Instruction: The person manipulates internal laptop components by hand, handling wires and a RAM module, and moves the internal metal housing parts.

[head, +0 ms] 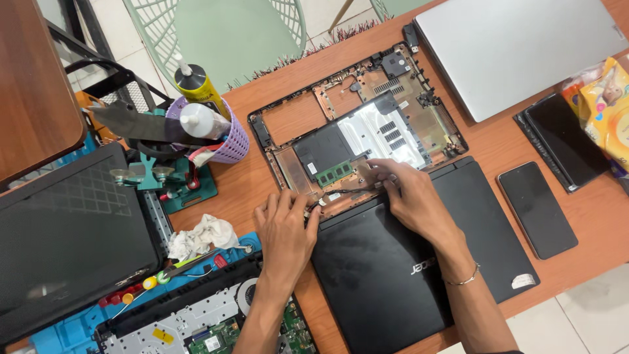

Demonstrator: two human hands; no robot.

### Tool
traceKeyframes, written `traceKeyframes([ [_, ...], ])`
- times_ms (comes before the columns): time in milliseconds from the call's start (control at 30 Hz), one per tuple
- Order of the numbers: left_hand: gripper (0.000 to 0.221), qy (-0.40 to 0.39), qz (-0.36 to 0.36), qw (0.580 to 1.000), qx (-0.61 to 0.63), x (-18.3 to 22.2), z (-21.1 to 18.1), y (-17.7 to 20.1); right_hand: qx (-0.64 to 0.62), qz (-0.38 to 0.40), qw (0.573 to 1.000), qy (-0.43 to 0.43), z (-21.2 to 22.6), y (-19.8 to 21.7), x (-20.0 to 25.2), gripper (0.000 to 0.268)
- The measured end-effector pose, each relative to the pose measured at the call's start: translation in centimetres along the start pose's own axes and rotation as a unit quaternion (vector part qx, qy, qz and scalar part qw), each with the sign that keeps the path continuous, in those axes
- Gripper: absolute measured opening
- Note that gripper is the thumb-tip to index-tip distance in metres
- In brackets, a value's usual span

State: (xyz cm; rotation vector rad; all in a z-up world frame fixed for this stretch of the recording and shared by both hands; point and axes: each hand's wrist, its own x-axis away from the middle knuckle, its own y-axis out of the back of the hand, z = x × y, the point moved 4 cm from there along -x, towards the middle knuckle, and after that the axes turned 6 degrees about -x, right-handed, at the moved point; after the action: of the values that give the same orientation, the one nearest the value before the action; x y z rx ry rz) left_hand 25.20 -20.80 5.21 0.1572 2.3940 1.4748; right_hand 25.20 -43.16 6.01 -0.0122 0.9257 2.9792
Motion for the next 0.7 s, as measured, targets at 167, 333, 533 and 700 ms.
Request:
traceKeyframes([
  [167, 0.012, 0.010, 0.000, 1.000, 0.019, -0.1, 0.0, -0.2, -0.010, 0.003, 1.000, -0.011, -0.2, 0.2, -0.1, 0.042],
  [333, 0.010, 0.007, -0.024, 0.998, 0.055, 0.0, -0.1, 0.3, -0.008, 0.006, 1.000, -0.013, 0.1, 0.3, 0.0, 0.042],
  [533, 0.007, 0.018, -0.047, 0.996, 0.078, 0.5, -0.1, 1.7, -0.001, 0.006, 1.000, 0.023, 1.0, 0.3, 0.4, 0.043],
  [700, 0.007, 0.012, -0.084, 0.992, 0.093, 1.8, -0.1, 3.9, -0.017, 0.023, 1.000, 0.011, 2.1, -0.2, 1.1, 0.045],
])
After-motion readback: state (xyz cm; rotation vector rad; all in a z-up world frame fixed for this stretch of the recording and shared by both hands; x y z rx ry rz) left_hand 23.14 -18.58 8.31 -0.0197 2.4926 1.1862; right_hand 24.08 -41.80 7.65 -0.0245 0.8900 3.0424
